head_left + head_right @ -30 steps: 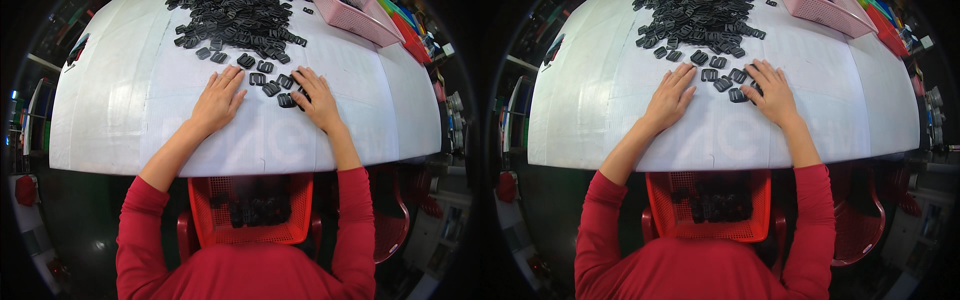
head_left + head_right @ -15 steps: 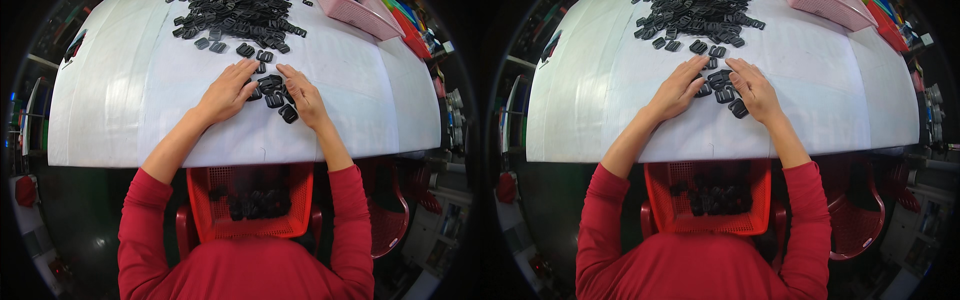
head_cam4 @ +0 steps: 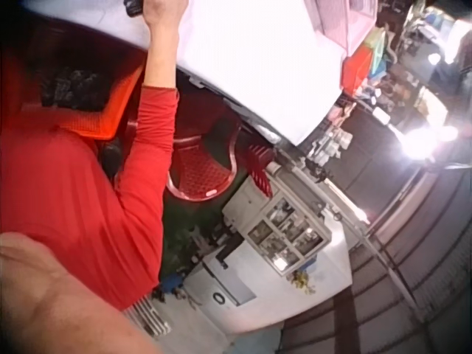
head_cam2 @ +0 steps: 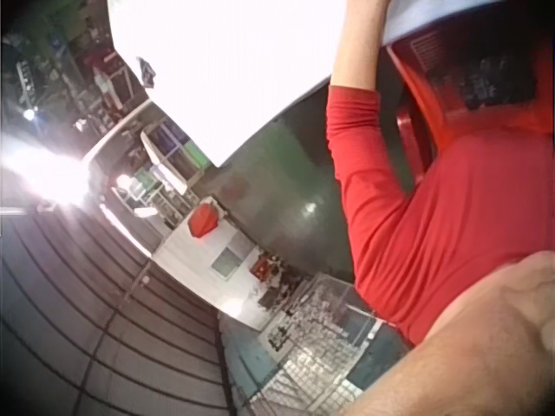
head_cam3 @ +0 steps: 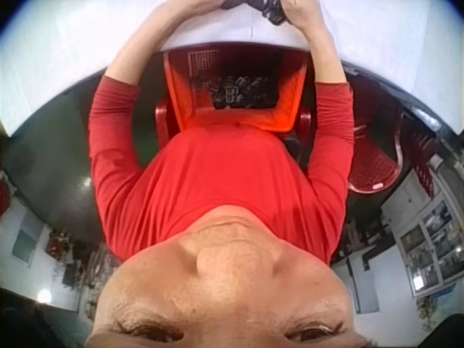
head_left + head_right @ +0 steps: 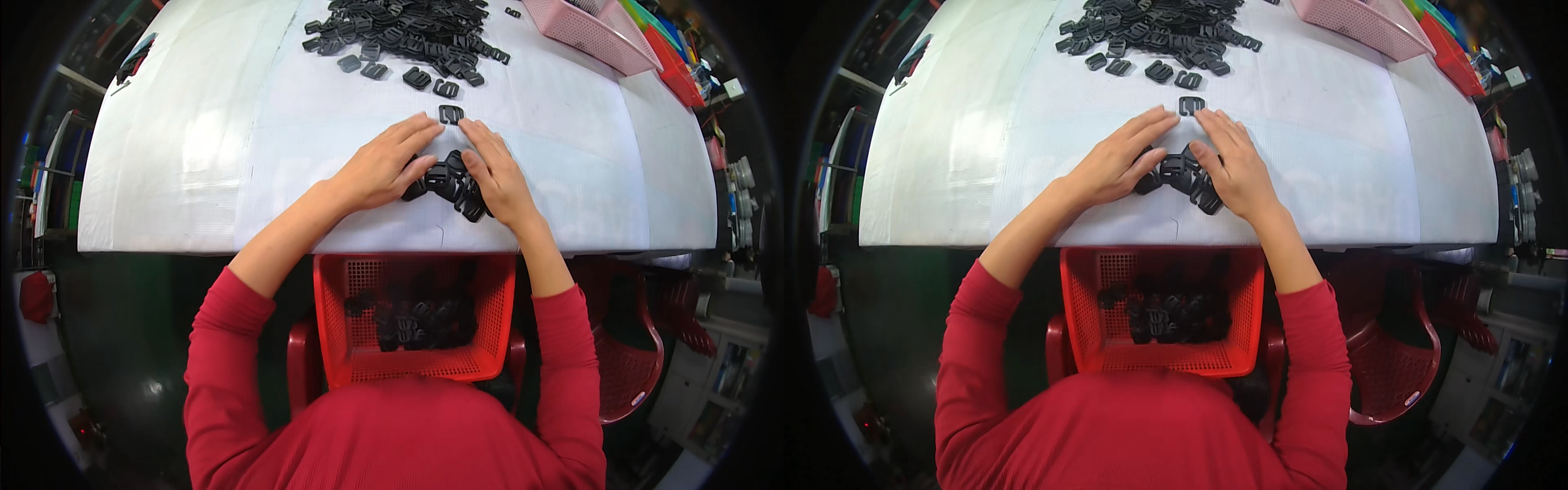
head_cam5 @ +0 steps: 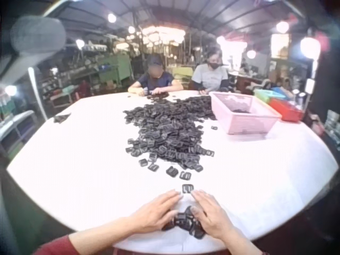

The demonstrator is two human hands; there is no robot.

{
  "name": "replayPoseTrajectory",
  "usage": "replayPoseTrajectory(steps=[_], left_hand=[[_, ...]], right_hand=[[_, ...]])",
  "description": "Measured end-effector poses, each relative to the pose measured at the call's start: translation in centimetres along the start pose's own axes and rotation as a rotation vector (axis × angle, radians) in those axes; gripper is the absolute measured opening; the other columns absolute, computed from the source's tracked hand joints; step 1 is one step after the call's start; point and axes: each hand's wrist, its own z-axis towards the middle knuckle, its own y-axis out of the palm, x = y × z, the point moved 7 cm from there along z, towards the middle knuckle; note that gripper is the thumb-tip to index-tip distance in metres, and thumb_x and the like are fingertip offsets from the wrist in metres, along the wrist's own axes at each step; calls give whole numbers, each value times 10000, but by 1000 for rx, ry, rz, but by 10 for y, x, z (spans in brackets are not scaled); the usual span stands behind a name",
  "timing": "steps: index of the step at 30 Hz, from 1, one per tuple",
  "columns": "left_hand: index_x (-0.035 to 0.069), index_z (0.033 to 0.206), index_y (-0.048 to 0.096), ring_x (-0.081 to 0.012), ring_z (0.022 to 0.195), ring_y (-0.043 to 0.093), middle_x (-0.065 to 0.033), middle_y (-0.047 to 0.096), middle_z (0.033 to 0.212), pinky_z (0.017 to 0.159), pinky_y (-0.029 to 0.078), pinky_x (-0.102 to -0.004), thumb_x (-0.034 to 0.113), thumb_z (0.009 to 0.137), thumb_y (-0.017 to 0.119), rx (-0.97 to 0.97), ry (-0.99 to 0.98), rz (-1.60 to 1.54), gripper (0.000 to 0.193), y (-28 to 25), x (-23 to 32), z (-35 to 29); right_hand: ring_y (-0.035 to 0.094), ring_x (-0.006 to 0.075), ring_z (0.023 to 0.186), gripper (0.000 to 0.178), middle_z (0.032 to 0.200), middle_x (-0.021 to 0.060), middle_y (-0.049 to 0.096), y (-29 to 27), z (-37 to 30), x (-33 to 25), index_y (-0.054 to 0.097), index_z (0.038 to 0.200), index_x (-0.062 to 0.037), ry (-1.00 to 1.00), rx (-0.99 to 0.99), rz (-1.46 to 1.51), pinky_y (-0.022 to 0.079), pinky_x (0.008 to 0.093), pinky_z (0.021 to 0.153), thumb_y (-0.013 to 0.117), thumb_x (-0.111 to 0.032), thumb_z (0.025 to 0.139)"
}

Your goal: The person sorts small black plastic parts on a white table, picking them up and placing them into a red basket. The person repeatedly gathers the parts from the table surface and transfers them into the basket.

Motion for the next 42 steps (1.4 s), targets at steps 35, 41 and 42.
replayPoseTrajectory(steps=[35,41,42], left_hand=[[103,1418,460,-298,1480,214,-110,391,1509,1193,152,-524,297,982,532,472,-201,508,483,-59,-114,69],[107,1428,447,-291,1485,205,-94,402,1505,1193,135,-539,331,999,501,286,-96,468,487,-39,-107,80],[102,1431,442,-301,1475,230,-111,416,1490,1190,148,-539,313,1002,501,244,-97,460,482,-36,-105,79]], right_hand=[[460,322,1338,685,1437,189,498,-28,167,145,401,1468,-67,280,171,-72,301,421,1131,528,-495,948],[558,302,1208,482,1237,148,647,13,167,83,600,1296,-73,31,101,144,392,368,1032,555,-413,957],[570,302,1178,451,1209,138,657,15,160,76,619,1268,-77,-26,80,126,396,367,1026,562,-397,956]])
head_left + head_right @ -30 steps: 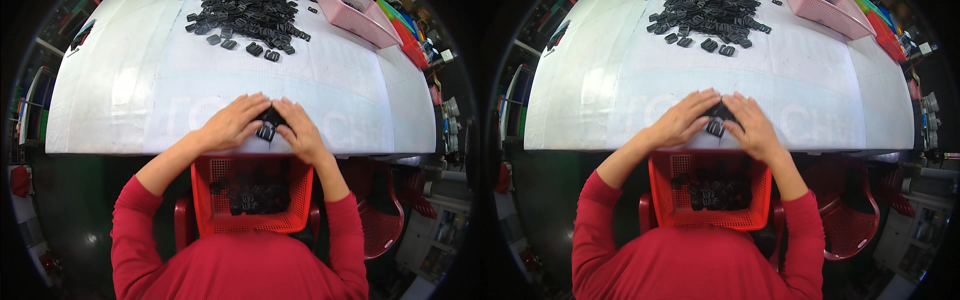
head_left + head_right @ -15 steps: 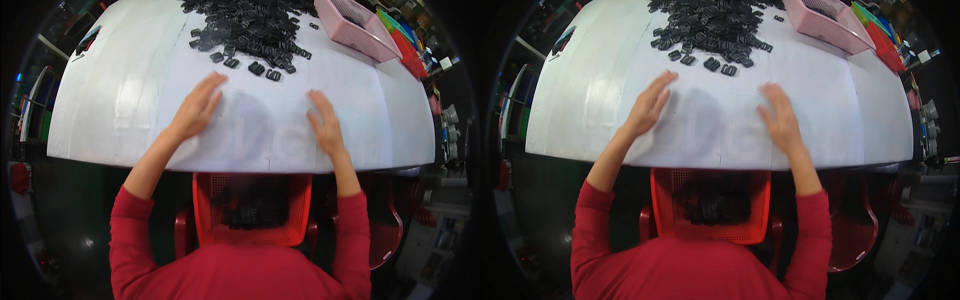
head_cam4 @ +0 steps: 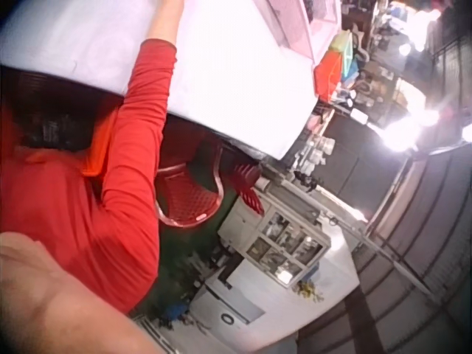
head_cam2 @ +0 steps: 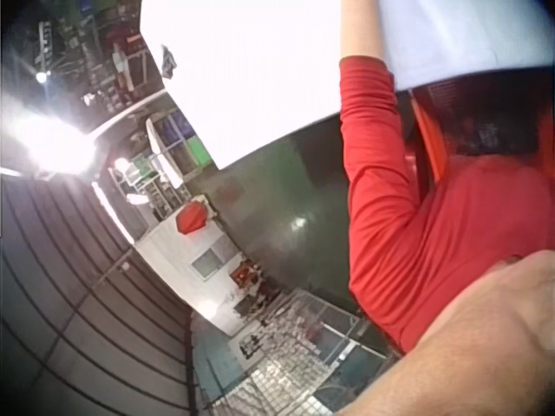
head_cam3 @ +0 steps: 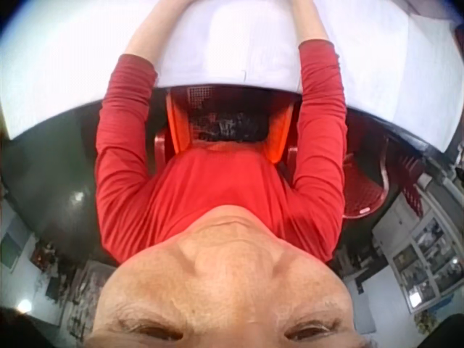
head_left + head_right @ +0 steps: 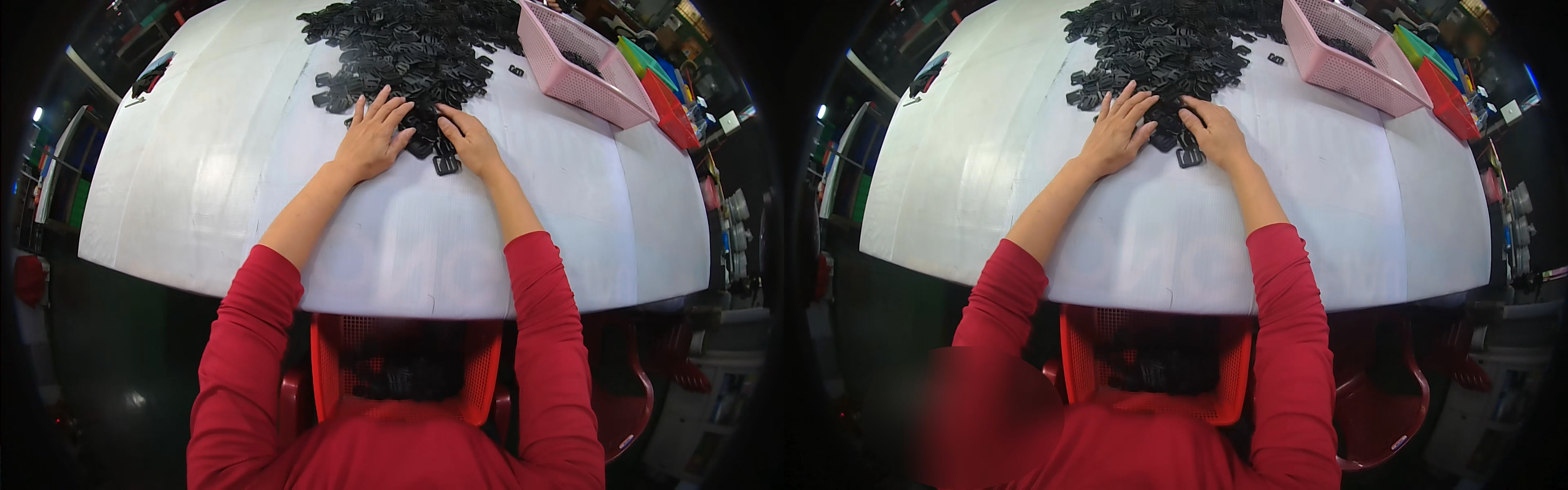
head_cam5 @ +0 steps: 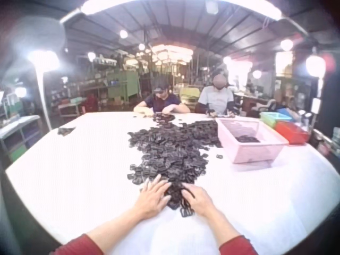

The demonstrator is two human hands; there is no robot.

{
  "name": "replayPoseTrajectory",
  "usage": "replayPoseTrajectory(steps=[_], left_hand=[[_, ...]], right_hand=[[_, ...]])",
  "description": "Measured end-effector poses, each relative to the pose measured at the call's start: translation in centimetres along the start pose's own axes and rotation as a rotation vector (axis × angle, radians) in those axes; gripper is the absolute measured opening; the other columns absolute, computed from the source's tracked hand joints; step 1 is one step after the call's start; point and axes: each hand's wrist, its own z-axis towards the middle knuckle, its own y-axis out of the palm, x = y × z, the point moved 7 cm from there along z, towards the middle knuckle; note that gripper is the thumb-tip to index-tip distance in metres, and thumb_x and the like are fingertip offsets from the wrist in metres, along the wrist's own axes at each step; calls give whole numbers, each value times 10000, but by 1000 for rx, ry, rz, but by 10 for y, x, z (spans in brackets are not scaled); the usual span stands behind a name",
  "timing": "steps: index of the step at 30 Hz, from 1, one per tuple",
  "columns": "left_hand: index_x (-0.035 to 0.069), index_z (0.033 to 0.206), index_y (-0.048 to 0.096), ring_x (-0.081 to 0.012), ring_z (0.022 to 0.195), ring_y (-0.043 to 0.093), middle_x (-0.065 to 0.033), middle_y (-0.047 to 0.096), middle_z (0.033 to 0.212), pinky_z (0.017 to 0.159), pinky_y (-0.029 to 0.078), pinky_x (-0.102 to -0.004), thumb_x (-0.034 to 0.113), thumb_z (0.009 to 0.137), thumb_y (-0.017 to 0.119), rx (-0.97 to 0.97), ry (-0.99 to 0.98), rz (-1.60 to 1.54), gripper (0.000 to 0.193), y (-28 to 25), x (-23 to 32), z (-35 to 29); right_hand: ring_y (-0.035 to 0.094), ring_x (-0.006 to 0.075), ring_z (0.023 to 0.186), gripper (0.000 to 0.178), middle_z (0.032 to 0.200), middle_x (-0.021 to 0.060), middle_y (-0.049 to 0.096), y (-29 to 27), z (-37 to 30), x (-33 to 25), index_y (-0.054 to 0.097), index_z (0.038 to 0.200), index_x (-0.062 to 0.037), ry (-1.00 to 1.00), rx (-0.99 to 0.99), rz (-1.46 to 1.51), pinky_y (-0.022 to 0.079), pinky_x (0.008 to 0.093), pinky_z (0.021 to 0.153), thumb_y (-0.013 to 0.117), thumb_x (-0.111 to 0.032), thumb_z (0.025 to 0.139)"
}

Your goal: The person sorts small black plastic parts on a white table, picking them up and placing them into a red basket. The person repeatedly gathers the parts from the table surface and transfers them into the basket.

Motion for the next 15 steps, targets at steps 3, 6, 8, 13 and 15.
replayPoseTrajectory(steps=[3,6,8,13,15], left_hand=[[93,1430,440,-308,1465,253,-129,428,1476,1187,159,-536,290,1001,507,-95,-28,-118,476,-1,10,-19],[85,1402,467,-340,1423,321,-143,451,1444,1174,202,-543,215,982,526,-110,-23,-240,443,-18,34,-52],[96,1379,494,-360,1382,378,-144,477,1412,1157,236,-559,131,942,565,-122,-7,-282,444,-30,48,-75],[107,1325,550,-330,1375,409,-117,523,1373,1147,250,-573,46,887,609,-226,46,-247,446,-55,83,-124],[108,1304,568,-314,1372,421,-100,544,1358,1145,254,-572,37,874,622,-231,45,-232,439,-66,90,-138]], right_hand=[[569,293,1129,378,1152,96,662,6,-26,-31,683,1151,-89,-84,-75,-3,394,373,1017,609,-385,928],[529,296,1202,373,1243,83,617,2,-64,-59,692,1114,-129,-127,-113,-84,363,432,1060,671,-416,877],[508,301,1239,370,1283,83,594,-1,-90,-75,684,1108,-154,-202,-159,-191,331,488,1085,694,-423,854],[439,287,1343,359,1344,42,560,-12,-146,-97,663,1118,-209,-252,-237,-311,269,572,1122,748,-363,805],[438,280,1352,285,1338,27,564,-27,-155,-98,677,1089,-211,-189,-197,-337,265,577,1126,735,-291,822]])
